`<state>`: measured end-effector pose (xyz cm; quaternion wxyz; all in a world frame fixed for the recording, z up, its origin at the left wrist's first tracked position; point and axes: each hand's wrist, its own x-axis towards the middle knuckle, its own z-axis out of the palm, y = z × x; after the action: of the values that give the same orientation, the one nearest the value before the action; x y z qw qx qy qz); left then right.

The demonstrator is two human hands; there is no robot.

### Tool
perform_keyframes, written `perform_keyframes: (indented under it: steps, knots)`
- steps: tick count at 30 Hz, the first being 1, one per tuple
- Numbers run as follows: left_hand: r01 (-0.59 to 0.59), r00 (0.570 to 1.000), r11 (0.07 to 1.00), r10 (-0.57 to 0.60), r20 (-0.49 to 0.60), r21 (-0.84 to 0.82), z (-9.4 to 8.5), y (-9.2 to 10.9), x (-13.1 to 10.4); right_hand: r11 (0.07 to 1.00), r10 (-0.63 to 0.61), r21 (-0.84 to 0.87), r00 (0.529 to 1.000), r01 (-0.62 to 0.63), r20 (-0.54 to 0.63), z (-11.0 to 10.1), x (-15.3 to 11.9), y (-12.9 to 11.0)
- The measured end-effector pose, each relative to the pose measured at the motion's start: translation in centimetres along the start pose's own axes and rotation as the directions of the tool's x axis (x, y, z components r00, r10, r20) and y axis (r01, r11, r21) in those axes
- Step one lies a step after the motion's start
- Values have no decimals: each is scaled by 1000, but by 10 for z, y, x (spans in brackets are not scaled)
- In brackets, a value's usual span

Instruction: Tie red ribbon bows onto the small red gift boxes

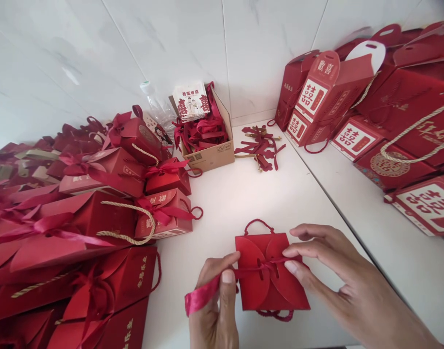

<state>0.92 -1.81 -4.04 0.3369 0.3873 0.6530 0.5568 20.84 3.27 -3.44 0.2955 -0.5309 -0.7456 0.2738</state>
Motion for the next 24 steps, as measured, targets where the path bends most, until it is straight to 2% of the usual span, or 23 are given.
perform_keyframes:
  steps: [7, 11, 15, 17, 19, 22, 24]
  knots:
    - [151, 983, 979, -164, -88, -138, 7, 5, -5, 997, 54, 47, 999, -54, -4, 0, 0, -7]
    - [226, 966, 957, -245, -87, -180, 7, 2, -7, 980, 168, 109, 986, -169, 20, 1, 1, -14]
    - [276, 953, 943, -294, -73, -183, 2, 2, -9, 979, 177, 113, 983, -172, -42, -1, 1, -14]
    - [327, 940, 920, -340, -28, -215, -3, 1, -9, 977, 205, 81, 973, -197, -104, -3, -2, -9]
    - [383, 922, 880, -380, 67, -282, -11, 1, -9, 956, 289, 77, 952, -282, -99, -7, -6, -4]
    - [469, 883, 797, -407, 235, -381, -24, -2, -8, 885, 441, 150, 897, -441, 41, -10, -13, 2]
    - [498, 867, 750, -412, 282, -435, -32, -5, -6, 841, 475, 214, 868, -497, 146, -10, -16, 5]
